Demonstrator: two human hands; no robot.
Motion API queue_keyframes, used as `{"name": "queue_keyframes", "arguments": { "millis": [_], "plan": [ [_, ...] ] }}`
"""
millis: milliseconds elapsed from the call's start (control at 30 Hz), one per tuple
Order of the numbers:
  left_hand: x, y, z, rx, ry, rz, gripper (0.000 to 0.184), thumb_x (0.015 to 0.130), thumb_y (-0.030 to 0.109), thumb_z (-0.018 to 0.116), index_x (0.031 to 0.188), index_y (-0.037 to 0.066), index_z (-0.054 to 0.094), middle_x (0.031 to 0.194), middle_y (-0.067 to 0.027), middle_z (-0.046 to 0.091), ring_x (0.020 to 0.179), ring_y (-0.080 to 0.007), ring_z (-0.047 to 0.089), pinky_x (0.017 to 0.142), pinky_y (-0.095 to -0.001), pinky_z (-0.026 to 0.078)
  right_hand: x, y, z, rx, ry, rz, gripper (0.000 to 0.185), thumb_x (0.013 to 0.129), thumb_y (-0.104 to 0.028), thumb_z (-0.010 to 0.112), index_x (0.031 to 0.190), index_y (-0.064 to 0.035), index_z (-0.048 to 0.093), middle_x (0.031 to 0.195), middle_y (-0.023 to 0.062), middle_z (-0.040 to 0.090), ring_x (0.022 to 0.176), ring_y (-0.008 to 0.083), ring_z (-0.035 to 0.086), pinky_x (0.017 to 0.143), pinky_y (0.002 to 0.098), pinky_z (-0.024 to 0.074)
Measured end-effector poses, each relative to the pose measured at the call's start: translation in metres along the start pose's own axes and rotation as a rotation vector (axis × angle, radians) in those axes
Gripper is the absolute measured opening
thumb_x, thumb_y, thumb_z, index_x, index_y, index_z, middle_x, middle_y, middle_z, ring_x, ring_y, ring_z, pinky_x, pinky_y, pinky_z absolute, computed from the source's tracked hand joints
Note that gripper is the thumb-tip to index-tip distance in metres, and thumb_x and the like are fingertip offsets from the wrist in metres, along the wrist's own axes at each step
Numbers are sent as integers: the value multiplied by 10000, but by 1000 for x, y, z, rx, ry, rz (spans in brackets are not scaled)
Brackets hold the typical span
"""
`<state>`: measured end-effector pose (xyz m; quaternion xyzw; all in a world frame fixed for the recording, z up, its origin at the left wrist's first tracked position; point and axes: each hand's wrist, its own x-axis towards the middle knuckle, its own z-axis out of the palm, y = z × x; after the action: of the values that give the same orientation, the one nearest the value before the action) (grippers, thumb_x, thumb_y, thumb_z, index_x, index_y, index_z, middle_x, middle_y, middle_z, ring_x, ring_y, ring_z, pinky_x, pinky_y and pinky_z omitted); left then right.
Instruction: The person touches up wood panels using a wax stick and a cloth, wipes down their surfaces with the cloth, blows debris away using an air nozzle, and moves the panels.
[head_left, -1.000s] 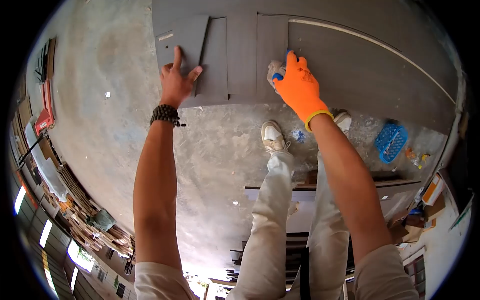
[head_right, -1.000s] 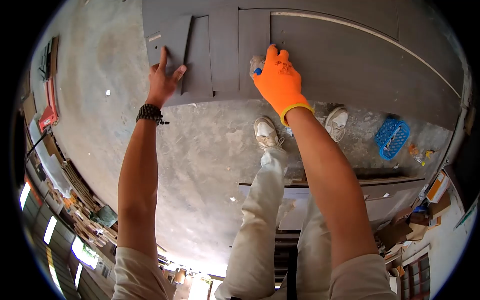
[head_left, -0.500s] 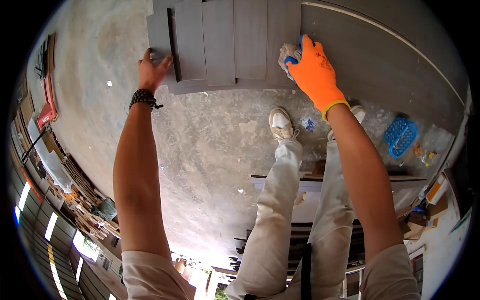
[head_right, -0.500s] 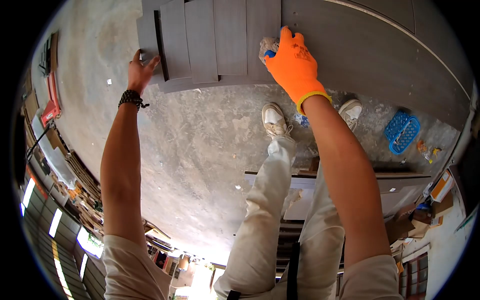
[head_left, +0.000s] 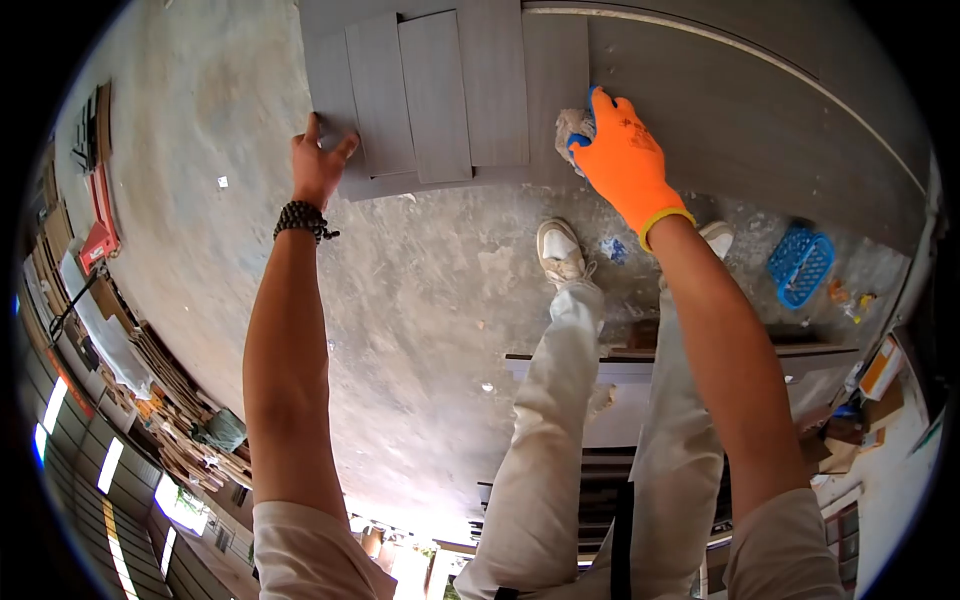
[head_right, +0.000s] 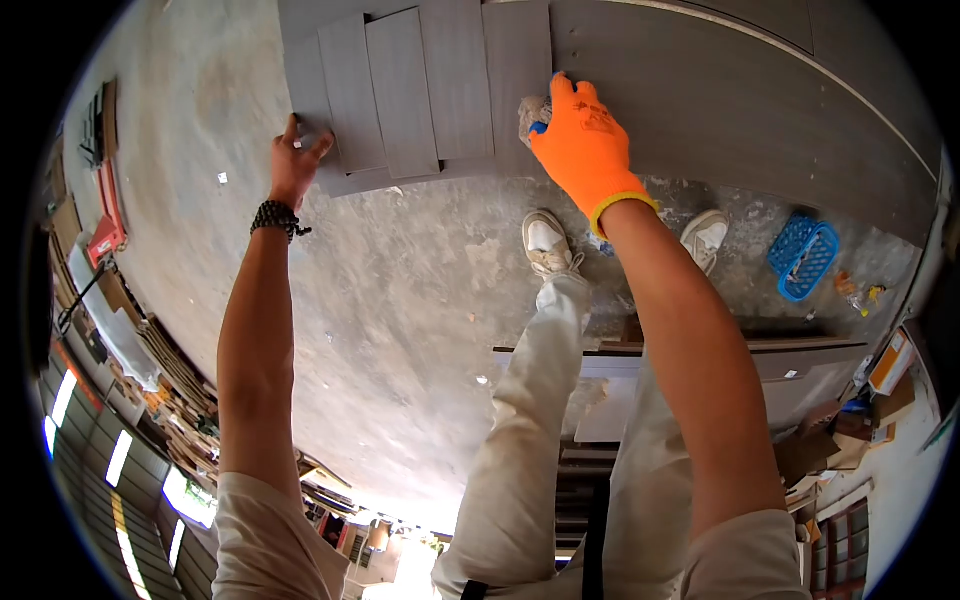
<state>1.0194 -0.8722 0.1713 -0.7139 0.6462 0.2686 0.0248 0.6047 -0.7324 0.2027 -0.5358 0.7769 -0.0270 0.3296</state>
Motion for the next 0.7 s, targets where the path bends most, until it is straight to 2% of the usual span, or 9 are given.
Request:
{"name": "queue_keyframes", "arguments": {
  "millis": [67, 133, 200, 333, 433, 467, 533, 633, 700],
  "plan": [
    [-3, 15, -3, 51, -16, 5, 886, 925, 364, 846, 1639, 19, 451, 1502, -279, 531, 1359, -423, 576, 1137, -464, 500, 5, 1, -6, 28, -68, 18, 672, 971, -335, 744, 1551, -90, 510, 1417, 167, 607, 1282, 369, 658, 1005, 473, 586],
    [-31, 59, 3, 436, 172, 212, 792, 943, 293, 810, 1620, 49, 477, 1551, -221, 522, 1398, -408, 554, 1172, -475, 484, 6, 9, -4, 83, -24, 8, 635, 968, -327, 747, 1520, -92, 538, 1404, 168, 614, 1283, 374, 654, 1012, 473, 577],
    [-61, 113, 25, 224, 173, 613, 751, 915, 163, 790, 1600, 82, 494, 1496, -208, 582, 1395, -428, 544, 1193, -504, 465, 6, 19, -5, 141, 29, -7, 599, 966, -318, 750, 1489, -94, 566, 1391, 168, 622, 1283, 378, 651, 1019, 474, 569],
    [-135, 202, 76, 205, -4, 785, 629, 927, 104, 760, 1519, 63, 553, 1468, -202, 597, 1354, -437, 560, 1165, -507, 472, -38, 66, -18, 583, 114, -78, 510, 944, -260, 781, 1401, -76, 651, 1304, 194, 665, 1232, 415, 653, 1022, 481, 553],
    [-199, 253, 107, 58, -110, 588, 317, 956, 92, 714, 1265, 29, 674, 1385, -203, 667, 1262, -427, 604, 993, -524, 510, -106, 125, -46, 923, 153, -10, 457, 913, -168, 816, 1324, -15, 688, 1272, 213, 721, 1122, 387, 723, 977, 425, 583],
    [-225, 276, 122, -32, -111, 626, 165, 1000, 66, 664, 1148, -6, 671, 1198, -183, 732, 1051, -351, 683, 872, -469, 537, -133, 151, -49, 1056, 182, 20, 450, 919, -159, 807, 1328, -7, 696, 1241, 215, 738, 1122, 364, 729, 990, 415, 579],
    [-284, 320, 144, -457, -520, 284, 138, 1054, 63, 584, 1135, -23, 656, 1023, -121, 741, 889, -226, 688, 792, -368, 551, -185, 205, -71, 1505, -33, 219, 431, 969, -125, 761, 1371, 14, 691, 1225, 107, 755, 1132, 219, 689, 1040, 361, 541],
    [-371, 417, 174, -575, -769, 335, 177, 1092, 104, 543, 1136, -33, 646, 922, -75, 718, 807, -124, 646, 735, -293, 539, -274, 292, -102, 1563, 163, 253, 406, 1004, -171, 727, 1368, 8, 696, 1215, 74, 736, 1134, 165, 649, 1037, 343, 532],
    [-408, 480, 206, -448, -966, 405, 162, 1098, 99, 525, 1139, -25, 622, 914, -29, 695, 800, -93, 626, 715, -282, 521, -328, 347, -110, 1813, 247, 409, 390, 1017, -188, 701, 1377, -37, 701, 1323, 116, 716, 1206, 227, 668, 1077, 366, 530]
  ]
}}
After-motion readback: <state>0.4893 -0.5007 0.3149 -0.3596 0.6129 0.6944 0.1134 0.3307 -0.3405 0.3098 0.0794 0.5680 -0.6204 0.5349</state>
